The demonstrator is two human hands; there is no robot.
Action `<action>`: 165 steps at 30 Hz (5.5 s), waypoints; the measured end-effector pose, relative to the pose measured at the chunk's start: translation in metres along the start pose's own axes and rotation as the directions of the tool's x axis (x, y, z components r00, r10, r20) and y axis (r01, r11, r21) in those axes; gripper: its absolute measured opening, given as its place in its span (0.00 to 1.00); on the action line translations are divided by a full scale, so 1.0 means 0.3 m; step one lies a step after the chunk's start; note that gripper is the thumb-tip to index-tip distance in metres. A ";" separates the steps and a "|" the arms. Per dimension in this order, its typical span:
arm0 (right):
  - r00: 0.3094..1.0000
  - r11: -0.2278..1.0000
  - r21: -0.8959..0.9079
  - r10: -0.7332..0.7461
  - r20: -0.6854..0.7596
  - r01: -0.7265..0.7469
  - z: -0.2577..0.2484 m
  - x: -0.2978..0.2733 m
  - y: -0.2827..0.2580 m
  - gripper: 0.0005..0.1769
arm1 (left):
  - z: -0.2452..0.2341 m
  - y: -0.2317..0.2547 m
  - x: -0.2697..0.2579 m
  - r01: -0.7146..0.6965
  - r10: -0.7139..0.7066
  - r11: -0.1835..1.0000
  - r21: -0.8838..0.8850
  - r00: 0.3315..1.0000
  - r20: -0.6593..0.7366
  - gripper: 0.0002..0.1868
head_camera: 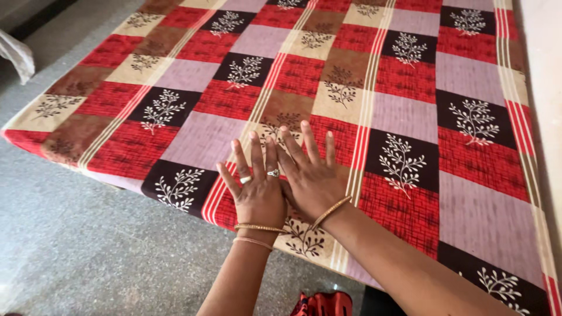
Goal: The person smooths a patterned bedsheet on a wooden bed, tucks the edges, and then places two colorful pillows at the head of the bed. The person adjusts the sheet and pillows to create a neat appearance.
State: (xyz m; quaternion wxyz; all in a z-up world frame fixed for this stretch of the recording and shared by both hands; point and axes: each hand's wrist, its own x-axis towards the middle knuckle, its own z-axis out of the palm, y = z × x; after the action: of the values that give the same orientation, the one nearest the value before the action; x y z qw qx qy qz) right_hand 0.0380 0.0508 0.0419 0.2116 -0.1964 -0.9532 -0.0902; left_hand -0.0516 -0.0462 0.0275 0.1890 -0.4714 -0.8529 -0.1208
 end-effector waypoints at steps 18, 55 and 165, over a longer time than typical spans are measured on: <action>0.973 0.981 0.170 -0.053 -0.226 0.093 -0.114 0.244 -0.017 0.39 | -0.153 -0.099 0.173 0.083 -0.084 0.996 -0.018 0.971 -0.225 0.38; 0.967 0.992 -0.038 0.105 -0.234 -0.117 -0.154 0.259 0.548 0.35 | -0.032 0.191 0.550 -0.090 0.080 0.995 -0.051 0.981 -0.176 0.47; 0.466 0.409 -0.295 0.871 -0.155 -0.863 -0.147 -0.405 0.247 0.39 | 0.077 0.568 0.269 -0.806 0.880 0.430 -0.406 0.475 -0.010 0.49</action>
State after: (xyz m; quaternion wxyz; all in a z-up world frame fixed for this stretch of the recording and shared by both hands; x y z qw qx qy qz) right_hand 0.1858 0.0658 0.0345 0.1798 -0.6941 -0.6858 -0.1249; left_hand 0.0493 0.1134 0.0468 0.0470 -0.8705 -0.4768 -0.1126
